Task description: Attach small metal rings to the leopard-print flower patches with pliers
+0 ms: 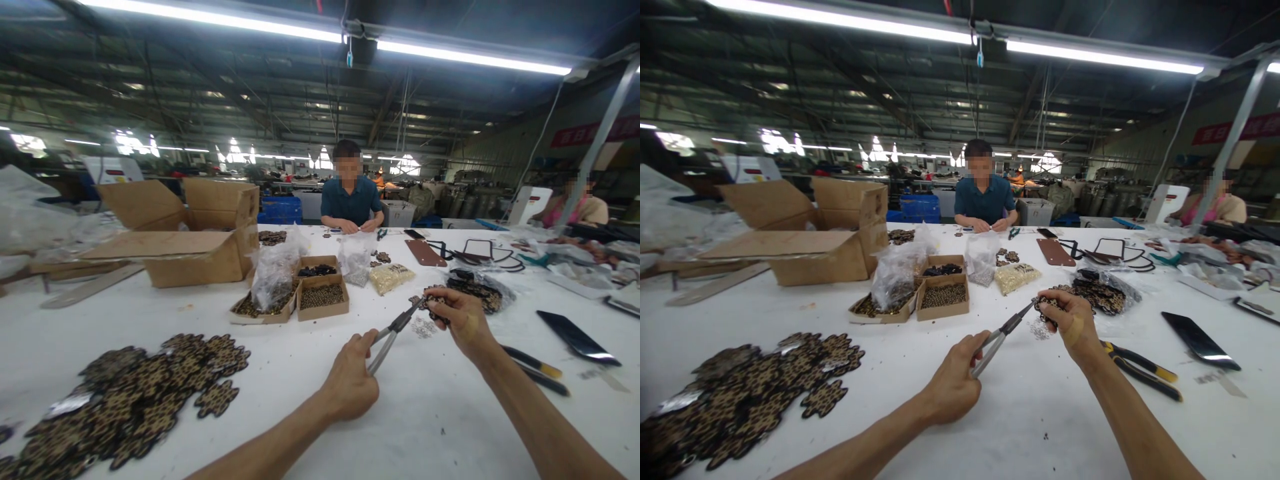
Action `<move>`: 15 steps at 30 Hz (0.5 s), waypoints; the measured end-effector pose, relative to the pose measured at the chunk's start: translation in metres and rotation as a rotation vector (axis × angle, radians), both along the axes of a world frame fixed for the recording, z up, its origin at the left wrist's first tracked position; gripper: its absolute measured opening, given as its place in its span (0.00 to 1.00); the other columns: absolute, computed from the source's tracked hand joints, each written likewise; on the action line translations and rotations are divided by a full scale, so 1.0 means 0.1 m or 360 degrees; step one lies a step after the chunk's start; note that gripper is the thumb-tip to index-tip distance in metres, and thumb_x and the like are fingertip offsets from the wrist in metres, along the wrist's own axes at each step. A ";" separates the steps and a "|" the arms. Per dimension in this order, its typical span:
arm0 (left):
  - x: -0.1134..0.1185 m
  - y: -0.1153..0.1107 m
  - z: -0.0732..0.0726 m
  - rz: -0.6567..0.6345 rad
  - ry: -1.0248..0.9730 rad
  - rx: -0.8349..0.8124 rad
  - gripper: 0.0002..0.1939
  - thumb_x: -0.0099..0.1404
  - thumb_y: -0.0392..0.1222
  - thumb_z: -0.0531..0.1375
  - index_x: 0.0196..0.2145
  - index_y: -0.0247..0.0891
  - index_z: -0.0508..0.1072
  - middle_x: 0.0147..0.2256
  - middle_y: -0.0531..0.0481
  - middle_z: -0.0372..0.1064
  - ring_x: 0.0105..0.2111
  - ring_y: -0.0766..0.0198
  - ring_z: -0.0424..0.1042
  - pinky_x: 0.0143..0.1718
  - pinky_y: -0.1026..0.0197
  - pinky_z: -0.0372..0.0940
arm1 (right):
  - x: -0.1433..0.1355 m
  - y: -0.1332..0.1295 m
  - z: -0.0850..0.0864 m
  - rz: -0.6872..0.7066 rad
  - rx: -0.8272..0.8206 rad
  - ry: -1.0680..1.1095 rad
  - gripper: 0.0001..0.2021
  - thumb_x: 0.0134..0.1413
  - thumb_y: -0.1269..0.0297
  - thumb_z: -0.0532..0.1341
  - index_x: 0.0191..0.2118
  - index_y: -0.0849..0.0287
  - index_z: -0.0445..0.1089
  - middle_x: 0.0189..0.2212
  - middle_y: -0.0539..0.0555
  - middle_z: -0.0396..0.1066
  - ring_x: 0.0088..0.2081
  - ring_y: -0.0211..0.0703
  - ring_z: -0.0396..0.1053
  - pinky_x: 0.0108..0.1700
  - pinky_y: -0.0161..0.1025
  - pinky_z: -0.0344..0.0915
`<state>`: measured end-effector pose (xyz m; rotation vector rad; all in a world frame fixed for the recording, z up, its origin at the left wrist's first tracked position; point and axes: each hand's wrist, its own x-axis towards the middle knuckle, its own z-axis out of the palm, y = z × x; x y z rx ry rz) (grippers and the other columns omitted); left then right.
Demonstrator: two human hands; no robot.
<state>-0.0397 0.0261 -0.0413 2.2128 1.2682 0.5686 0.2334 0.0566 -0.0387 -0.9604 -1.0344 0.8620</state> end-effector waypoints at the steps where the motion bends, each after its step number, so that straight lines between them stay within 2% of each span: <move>1: 0.00 0.00 -0.01 0.0003 -0.0004 0.0003 0.42 0.46 0.26 0.56 0.60 0.41 0.62 0.44 0.45 0.64 0.44 0.55 0.65 0.44 0.57 0.61 | 0.00 0.00 0.00 0.0004 -0.0007 0.0018 0.19 0.41 0.60 0.75 0.41 0.64 0.79 0.23 0.52 0.71 0.19 0.35 0.61 0.18 0.34 0.54; 7: 0.01 0.00 0.01 0.0040 0.0113 0.0048 0.44 0.47 0.28 0.57 0.63 0.42 0.59 0.49 0.42 0.62 0.49 0.51 0.65 0.50 0.54 0.62 | -0.01 -0.02 0.06 0.0075 -0.0063 0.0149 0.18 0.37 0.63 0.75 0.38 0.65 0.79 0.26 0.55 0.73 0.21 0.35 0.61 0.18 0.33 0.54; 15: 0.00 -0.01 0.08 -0.0013 0.0277 0.0034 0.46 0.50 0.30 0.57 0.67 0.44 0.53 0.53 0.40 0.61 0.52 0.49 0.65 0.55 0.51 0.61 | -0.04 -0.04 0.09 0.0118 -0.0108 0.0277 0.17 0.35 0.66 0.76 0.36 0.65 0.80 0.24 0.54 0.71 0.22 0.34 0.60 0.18 0.32 0.53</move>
